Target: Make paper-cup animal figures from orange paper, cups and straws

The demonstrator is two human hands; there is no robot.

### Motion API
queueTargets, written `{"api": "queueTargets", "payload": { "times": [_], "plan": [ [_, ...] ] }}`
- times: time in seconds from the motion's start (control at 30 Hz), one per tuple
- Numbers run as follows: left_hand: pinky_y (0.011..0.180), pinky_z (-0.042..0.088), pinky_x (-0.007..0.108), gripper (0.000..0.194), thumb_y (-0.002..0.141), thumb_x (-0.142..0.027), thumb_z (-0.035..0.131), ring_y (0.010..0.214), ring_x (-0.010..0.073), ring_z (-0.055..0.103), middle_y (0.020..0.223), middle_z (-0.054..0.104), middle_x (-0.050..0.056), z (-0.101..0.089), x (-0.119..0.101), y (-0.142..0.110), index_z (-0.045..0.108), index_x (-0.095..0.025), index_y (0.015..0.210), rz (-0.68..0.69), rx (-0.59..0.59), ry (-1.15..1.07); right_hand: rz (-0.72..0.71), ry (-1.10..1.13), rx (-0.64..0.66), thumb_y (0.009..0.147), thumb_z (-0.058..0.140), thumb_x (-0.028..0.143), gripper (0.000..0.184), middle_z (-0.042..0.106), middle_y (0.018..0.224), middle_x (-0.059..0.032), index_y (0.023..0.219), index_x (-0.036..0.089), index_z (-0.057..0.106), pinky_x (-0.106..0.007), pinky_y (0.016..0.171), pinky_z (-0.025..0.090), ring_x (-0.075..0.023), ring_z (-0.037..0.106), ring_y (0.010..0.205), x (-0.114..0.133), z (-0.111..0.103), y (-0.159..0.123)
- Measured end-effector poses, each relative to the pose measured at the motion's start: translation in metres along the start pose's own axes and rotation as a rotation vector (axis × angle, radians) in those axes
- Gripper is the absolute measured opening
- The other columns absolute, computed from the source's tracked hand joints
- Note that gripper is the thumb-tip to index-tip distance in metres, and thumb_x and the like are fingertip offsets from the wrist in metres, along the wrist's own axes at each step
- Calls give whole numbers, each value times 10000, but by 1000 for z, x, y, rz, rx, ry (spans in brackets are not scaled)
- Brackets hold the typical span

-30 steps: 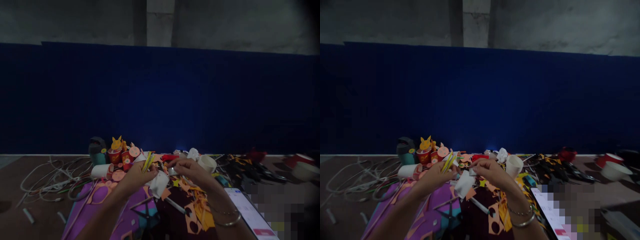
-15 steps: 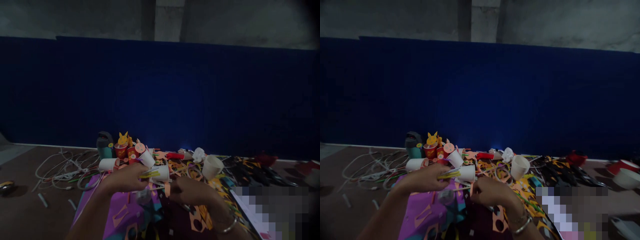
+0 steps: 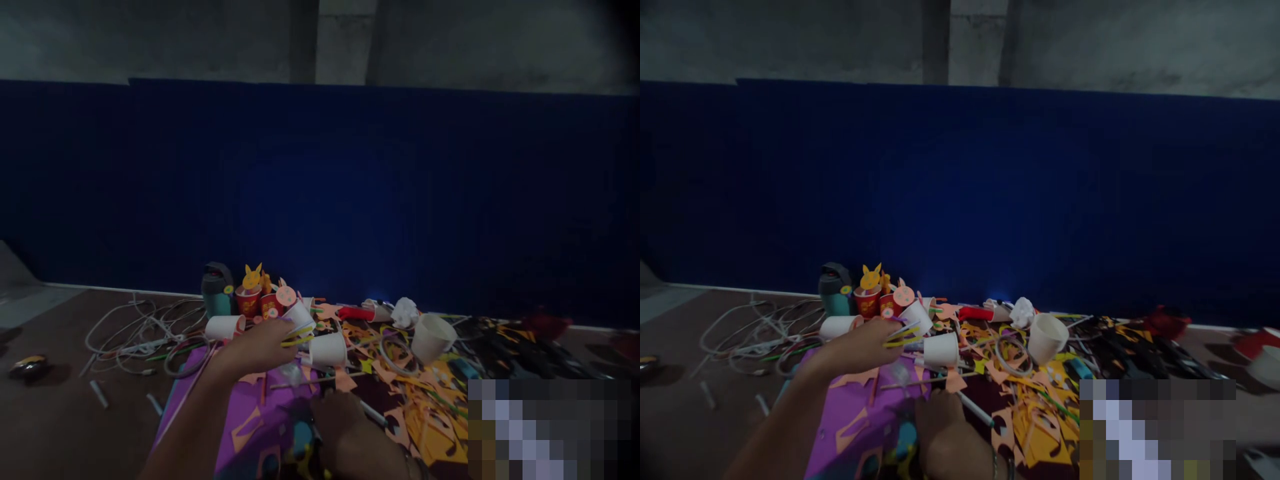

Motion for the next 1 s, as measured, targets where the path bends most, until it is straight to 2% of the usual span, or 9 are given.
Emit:
{"api": "queueTargets", "payload": {
  "times": [0.07,0.17,0.27,0.33,0.5,0.63,0.73,0.87,1.0],
  "plan": [
    [540,319,269,196,761,-332,435,671,190,584,785,646,51,1,2,2,570,-189,767,-8,-20,19,34,-84,80,607,682,206,257,700,758,-86,862,180,693,-245,571,444,-214,643,684,1,-4,9],
    [543,322,272,196,763,-331,429,711,205,598,800,649,59,3,5,3,563,-188,763,0,-33,35,-24,-115,74,585,685,182,264,700,696,-64,849,189,691,-239,573,436,-199,644,634,1,-13,13],
    [545,326,269,187,752,-339,448,731,212,604,809,651,58,3,6,2,560,-191,772,0,-41,34,-61,-24,61,601,641,164,301,709,766,-79,900,179,673,-244,564,416,-220,648,691,-8,-25,3],
    [531,321,261,177,732,-346,478,718,206,604,806,650,50,2,6,0,555,-195,782,4,-30,13,-87,63,38,658,575,185,259,708,848,-80,902,183,663,-242,552,399,-224,647,742,-17,-32,-6],
    [528,322,253,152,684,-270,509,732,198,602,824,646,40,2,3,1,552,-199,811,38,-1,-5,-165,258,-18,697,510,203,282,693,916,-22,945,238,640,-220,593,370,-172,619,785,-43,-35,-16],
    [541,329,265,151,740,-304,470,724,200,592,817,641,50,3,5,3,561,-193,785,32,-4,25,-153,262,74,598,608,283,312,672,841,4,907,252,646,-223,529,321,-163,581,702,-58,-42,-19],
    [543,333,264,191,748,-343,477,720,198,587,825,642,49,3,5,3,576,-191,809,32,27,12,-125,307,106,535,649,271,396,654,834,16,930,266,641,-221,539,325,-161,562,710,-68,-53,-24],
    [573,350,257,221,741,-348,496,756,197,593,866,648,40,0,2,0,605,-194,855,49,39,-20,-58,344,32,549,632,251,451,644,874,-2,999,273,624,-242,608,349,-182,562,778,-77,-60,-26],
    [581,361,249,215,733,-348,510,772,197,595,862,659,25,-1,-4,-2,626,-210,850,73,54,-62,-29,313,-68,561,617,234,435,637,912,-17,995,254,616,-251,640,339,-194,560,815,-74,-58,-18]
  ]
}}
Point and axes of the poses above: each hand's wrist, its own y-axis towards the middle knuckle, its own z-axis out of the palm, x = y × z, the point moved 1 cm from there along y, towards the middle knuckle
